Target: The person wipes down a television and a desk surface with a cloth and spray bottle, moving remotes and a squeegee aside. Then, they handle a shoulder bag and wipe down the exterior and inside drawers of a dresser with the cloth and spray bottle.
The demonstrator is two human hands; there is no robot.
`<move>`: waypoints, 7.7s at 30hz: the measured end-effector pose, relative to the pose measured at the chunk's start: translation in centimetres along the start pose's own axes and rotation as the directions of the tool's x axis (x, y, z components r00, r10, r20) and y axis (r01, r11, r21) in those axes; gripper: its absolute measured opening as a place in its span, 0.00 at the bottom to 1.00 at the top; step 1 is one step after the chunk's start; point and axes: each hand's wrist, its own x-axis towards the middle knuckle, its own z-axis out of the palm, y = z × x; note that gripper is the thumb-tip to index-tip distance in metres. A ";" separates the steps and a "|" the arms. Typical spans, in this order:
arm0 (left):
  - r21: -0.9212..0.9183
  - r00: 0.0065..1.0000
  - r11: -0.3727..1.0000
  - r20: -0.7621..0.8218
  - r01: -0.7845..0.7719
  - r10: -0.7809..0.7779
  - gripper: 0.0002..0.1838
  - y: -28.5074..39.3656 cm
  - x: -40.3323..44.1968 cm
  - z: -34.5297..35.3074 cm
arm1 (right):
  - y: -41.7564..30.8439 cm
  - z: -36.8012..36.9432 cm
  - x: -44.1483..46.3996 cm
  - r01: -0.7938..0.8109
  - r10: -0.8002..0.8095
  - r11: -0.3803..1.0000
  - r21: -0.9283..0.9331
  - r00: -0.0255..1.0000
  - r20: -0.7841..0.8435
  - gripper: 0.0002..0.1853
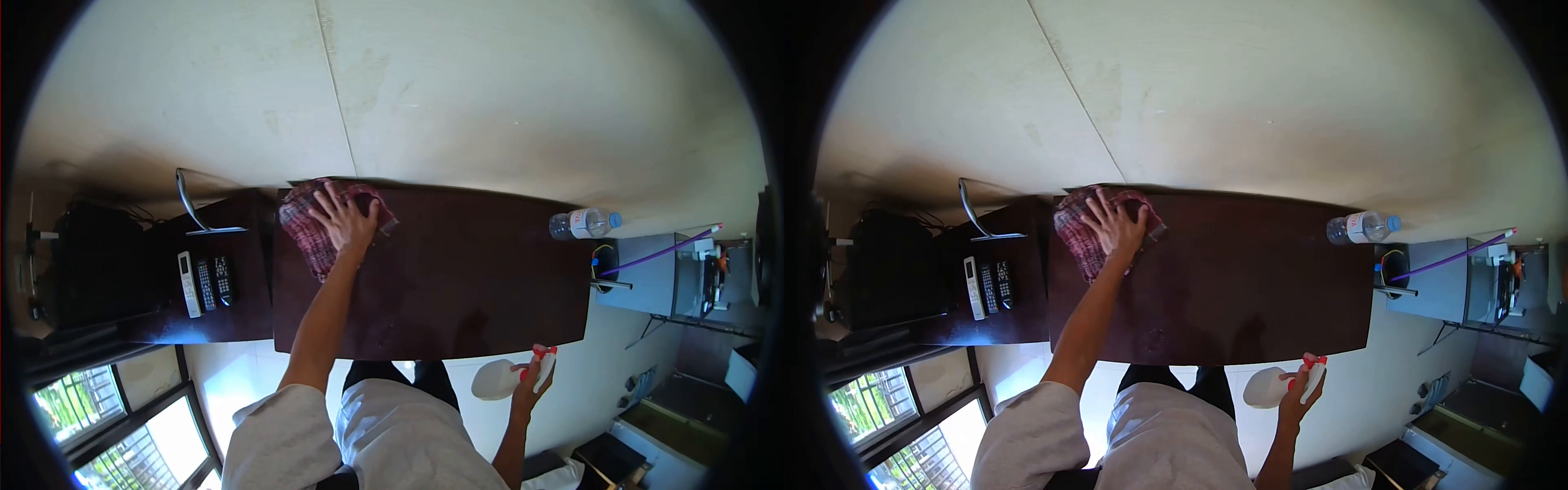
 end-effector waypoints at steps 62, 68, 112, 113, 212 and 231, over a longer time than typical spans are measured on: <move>-0.057 0.995 0.994 -0.034 -0.093 0.091 0.40 -3.0 -20.6 -2.7 | 14.8 -0.8 14.3 0.175 -0.194 0.975 -0.136 0.971 -0.141 0.43; -0.147 0.976 0.972 0.085 -0.185 0.198 0.41 9.7 -23.4 -2.5 | 15.5 -4.0 17.8 0.171 -0.197 0.968 -0.186 0.971 -0.132 0.41; -0.068 0.975 0.980 -0.133 -0.188 0.178 0.38 -19.1 -20.2 -4.1 | 21.1 -8.2 12.5 0.127 0.105 0.492 -0.861 0.973 0.204 0.52; -0.038 0.978 0.985 -0.128 -0.170 0.163 0.37 -19.0 -21.1 -3.7 | 21.2 -8.2 12.4 0.135 0.087 0.503 -0.853 0.975 0.206 0.53; -0.130 0.988 0.980 -0.056 -0.148 0.142 0.39 11.1 -19.3 -0.5 | 19.1 -9.8 11.3 0.319 -0.037 0.598 -0.735 0.927 0.372 0.47; -0.082 1.000 0.996 0.003 0.021 -0.021 0.36 20.7 -30.3 -1.6 | 10.5 -15.8 23.3 0.373 -0.249 0.902 -0.215 0.859 0.447 0.52</move>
